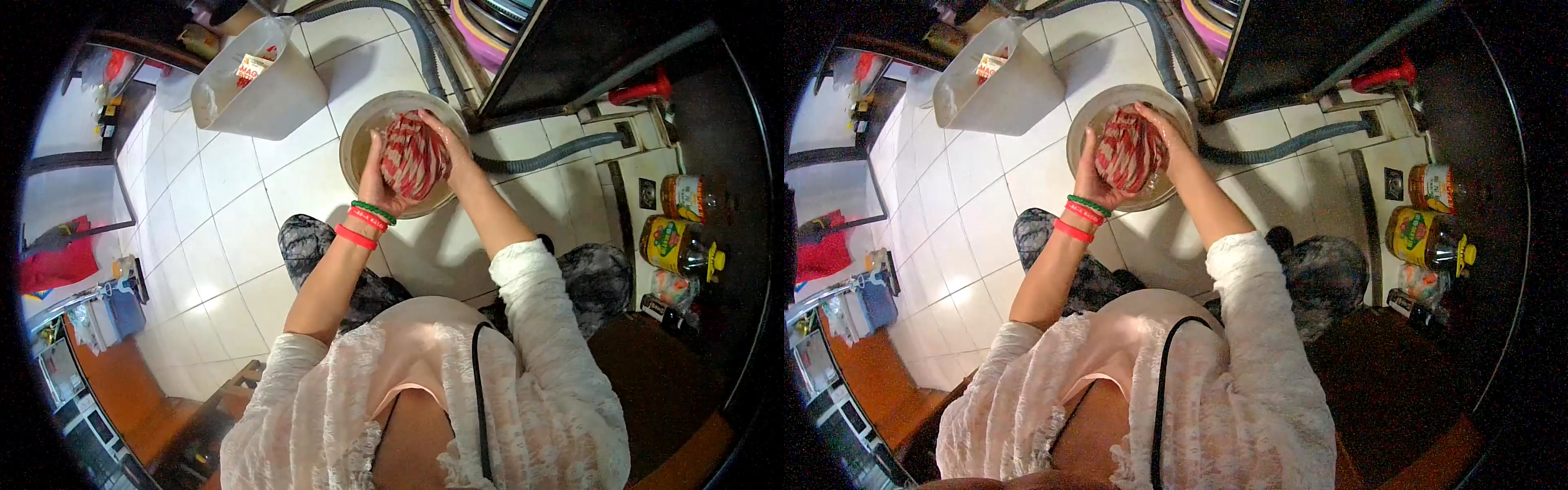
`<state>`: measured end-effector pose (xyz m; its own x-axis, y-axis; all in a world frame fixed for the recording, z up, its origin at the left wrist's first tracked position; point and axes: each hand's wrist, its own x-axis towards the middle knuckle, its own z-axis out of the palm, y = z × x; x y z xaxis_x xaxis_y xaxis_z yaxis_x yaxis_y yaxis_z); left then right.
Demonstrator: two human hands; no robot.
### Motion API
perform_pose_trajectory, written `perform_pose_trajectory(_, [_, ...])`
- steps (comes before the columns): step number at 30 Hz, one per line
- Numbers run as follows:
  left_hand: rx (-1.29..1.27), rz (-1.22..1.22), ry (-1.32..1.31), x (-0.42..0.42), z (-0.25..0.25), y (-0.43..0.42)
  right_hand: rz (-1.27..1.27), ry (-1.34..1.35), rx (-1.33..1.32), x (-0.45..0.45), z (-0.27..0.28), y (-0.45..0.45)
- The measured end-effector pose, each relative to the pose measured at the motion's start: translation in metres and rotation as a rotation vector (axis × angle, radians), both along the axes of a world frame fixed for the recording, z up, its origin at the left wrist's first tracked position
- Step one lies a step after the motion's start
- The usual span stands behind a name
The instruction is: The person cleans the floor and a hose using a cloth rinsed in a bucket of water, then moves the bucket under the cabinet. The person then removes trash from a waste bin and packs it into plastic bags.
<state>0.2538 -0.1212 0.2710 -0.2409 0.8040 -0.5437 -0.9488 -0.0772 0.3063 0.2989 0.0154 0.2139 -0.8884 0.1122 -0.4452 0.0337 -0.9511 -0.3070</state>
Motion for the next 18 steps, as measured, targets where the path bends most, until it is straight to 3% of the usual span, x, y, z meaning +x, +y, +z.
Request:
perform_pose_trajectory(1, [-0.043, -0.019, 0.17, 0.003, -0.003, -0.002, 0.071, -0.03, -0.011, -0.001, 0.013, 0.001])
perform_pose_trajectory(2, [-0.045, -0.015, 0.171, 0.003, -0.006, -0.005, 0.075, -0.029, -0.012, -0.009, 0.001, 0.005])
perform_pose_trajectory(4, [-0.123, -0.172, 0.426, 0.002, -0.013, -0.006, 0.203, -0.122, 0.267, -0.026, -0.015, 0.013])
perform_pose_trajectory(6, [-0.047, -0.228, 0.562, -0.011, -0.039, 0.0, 0.294, -0.138, 0.334, -0.029, -0.018, 0.018])
perform_pose_trajectory(8, [-0.122, -0.35, 1.323, -0.018, -0.051, 0.005, 0.26, -0.237, 0.757, -0.043, -0.039, 0.022])
perform_pose_trajectory(9, [-0.212, -0.34, 1.48, -0.022, -0.064, 0.005, 0.318, -0.18, 0.651, -0.042, -0.035, 0.022])
perform_pose_trajectory(10, [-0.218, -0.336, 1.478, -0.023, -0.068, 0.006, 0.325, -0.178, 0.65, -0.044, -0.042, 0.019])
perform_pose_trajectory(12, [-0.398, -0.776, 1.979, -0.029, -0.081, 0.017, 0.29, -0.263, 0.895, -0.052, -0.053, 0.019])
perform_pose_trajectory(13, [-0.257, -0.385, 2.464, -0.044, -0.146, 0.023, 0.294, -0.265, 0.892, -0.055, -0.053, 0.018])
perform_pose_trajectory(14, [-0.261, -0.389, 2.459, -0.047, -0.15, 0.026, 0.326, -0.51, 0.955, -0.057, -0.052, 0.013])
perform_pose_trajectory(15, [-0.483, -0.685, 2.256, -0.045, -0.147, 0.026, 0.36, -0.758, 1.01, -0.056, -0.054, 0.006])
perform_pose_trajectory(16, [-0.687, -0.95, 2.008, -0.041, -0.145, 0.023, 0.372, -0.761, 1.011, -0.051, -0.055, -0.001])
perform_pose_trajectory(18, [-0.838, -0.842, 1.9, -0.038, -0.131, 0.033, 0.285, -0.677, 0.804, -0.054, -0.049, 0.007])
